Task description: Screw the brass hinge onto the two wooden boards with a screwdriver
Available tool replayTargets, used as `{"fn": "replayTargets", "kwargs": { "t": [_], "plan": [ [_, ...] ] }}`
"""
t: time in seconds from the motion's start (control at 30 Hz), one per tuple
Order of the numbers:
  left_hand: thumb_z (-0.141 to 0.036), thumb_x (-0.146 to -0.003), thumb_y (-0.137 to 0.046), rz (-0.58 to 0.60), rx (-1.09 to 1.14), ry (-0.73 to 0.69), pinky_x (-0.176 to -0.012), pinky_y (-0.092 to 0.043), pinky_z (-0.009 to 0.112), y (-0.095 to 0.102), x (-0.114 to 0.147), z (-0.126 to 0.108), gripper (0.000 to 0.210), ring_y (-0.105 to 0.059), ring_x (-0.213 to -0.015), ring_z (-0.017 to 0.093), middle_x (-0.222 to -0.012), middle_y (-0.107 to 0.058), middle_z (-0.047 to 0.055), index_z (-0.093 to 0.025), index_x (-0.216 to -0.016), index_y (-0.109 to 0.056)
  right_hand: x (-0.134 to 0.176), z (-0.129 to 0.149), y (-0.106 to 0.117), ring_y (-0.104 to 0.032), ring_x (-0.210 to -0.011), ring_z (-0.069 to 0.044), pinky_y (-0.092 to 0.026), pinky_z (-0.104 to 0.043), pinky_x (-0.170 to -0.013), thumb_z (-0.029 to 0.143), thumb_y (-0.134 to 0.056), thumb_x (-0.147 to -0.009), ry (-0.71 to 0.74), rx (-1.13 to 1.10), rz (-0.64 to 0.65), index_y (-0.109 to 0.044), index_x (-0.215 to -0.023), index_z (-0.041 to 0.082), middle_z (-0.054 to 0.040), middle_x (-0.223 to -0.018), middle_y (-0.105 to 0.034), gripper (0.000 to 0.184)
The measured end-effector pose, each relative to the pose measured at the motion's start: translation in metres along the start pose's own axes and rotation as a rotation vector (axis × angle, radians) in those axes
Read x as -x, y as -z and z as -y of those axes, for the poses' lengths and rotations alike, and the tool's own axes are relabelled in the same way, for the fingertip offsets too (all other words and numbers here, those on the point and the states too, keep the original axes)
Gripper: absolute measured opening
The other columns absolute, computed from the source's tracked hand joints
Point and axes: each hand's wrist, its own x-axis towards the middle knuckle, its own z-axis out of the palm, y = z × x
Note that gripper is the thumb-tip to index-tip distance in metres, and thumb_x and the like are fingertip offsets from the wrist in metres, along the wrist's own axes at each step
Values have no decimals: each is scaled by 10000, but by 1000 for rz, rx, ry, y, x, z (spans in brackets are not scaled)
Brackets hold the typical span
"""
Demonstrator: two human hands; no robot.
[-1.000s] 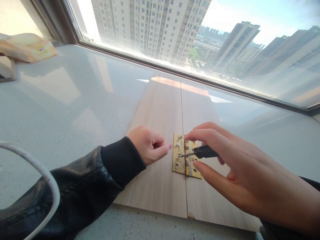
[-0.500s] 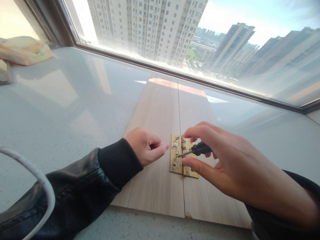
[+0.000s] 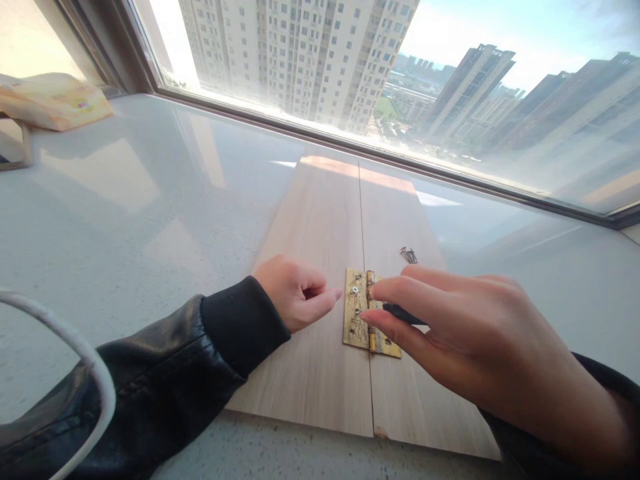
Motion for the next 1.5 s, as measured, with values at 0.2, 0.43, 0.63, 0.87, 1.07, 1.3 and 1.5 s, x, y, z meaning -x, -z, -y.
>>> {"fn": "replayTargets", "kwargs": {
  "t": [0.2, 0.43, 0.63, 0.87, 1.07, 1.3, 1.5],
  "plan": [
    [-335, -759, -539, 16, -10, 15, -458, -213, 234, 1, 0, -2, 415, -255, -445, 62, -416, -280, -64, -152, -425, -374, 1, 2, 8, -543, -681, -133, -409, -262, -561, 178, -493, -844, -61, -261, 191, -490, -1061, 221, -38, -935, -577, 222],
    [-346, -761, -532, 31, -20, 0, -449, -218, 232, 1, -1, 1, 417, -254, -436, 62, -418, -275, -63, -155, -424, -379, 1, 0, 3, -505, -569, -135, -360, -269, -490, 189, -479, -865, -22, -200, 97, -556, -1006, 206, -7, -740, -567, 162],
    [-349, -761, -533, 24, -9, 10, -458, -217, 235, 0, 0, 1, 416, -255, -441, 63, -418, -278, -62, -152, -427, -381, 0, -3, -1, -493, -492, -132, -331, -268, -456, 312, -531, -866, 15, 13, -14, -592, -908, 208, 11, -637, -562, 128],
    [-349, -759, -540, 7, -6, 16, -456, -212, 236, 0, 0, 0, 420, -249, -444, 63, -416, -279, -64, -152, -422, -386, 2, -4, 7, -551, -696, -118, -421, -242, -563, 152, -512, -832, -36, -291, 189, -482, -1074, 245, -24, -963, -573, 261],
    [-339, -759, -540, 27, -16, 24, -460, -224, 236, 1, 0, -1, 410, -260, -446, 65, -419, -290, -62, -153, -429, -383, -1, -4, 3, -469, -521, -111, -327, -246, -457, 229, -514, -861, -8, -173, 86, -540, -918, 221, 24, -677, -541, 63],
    [-350, -760, -537, 30, -16, 26, -464, -225, 239, 1, 0, -1, 414, -259, -447, 65, -420, -296, -60, -154, -431, -382, 2, -1, 1, -452, -453, -125, -324, -261, -413, 330, -521, -851, -72, -83, 52, -534, -851, 196, 19, -592, -522, 134],
    [-346, -761, -535, 26, -16, 21, -460, -223, 236, 1, 0, -1, 412, -264, -447, 65, -421, -295, -60, -153, -429, -384, -1, -7, 10, -584, -794, -123, -473, -239, -656, 113, -502, -820, 0, -363, 163, -530, -1067, 246, -25, -1014, -592, 283]
  ]
}}
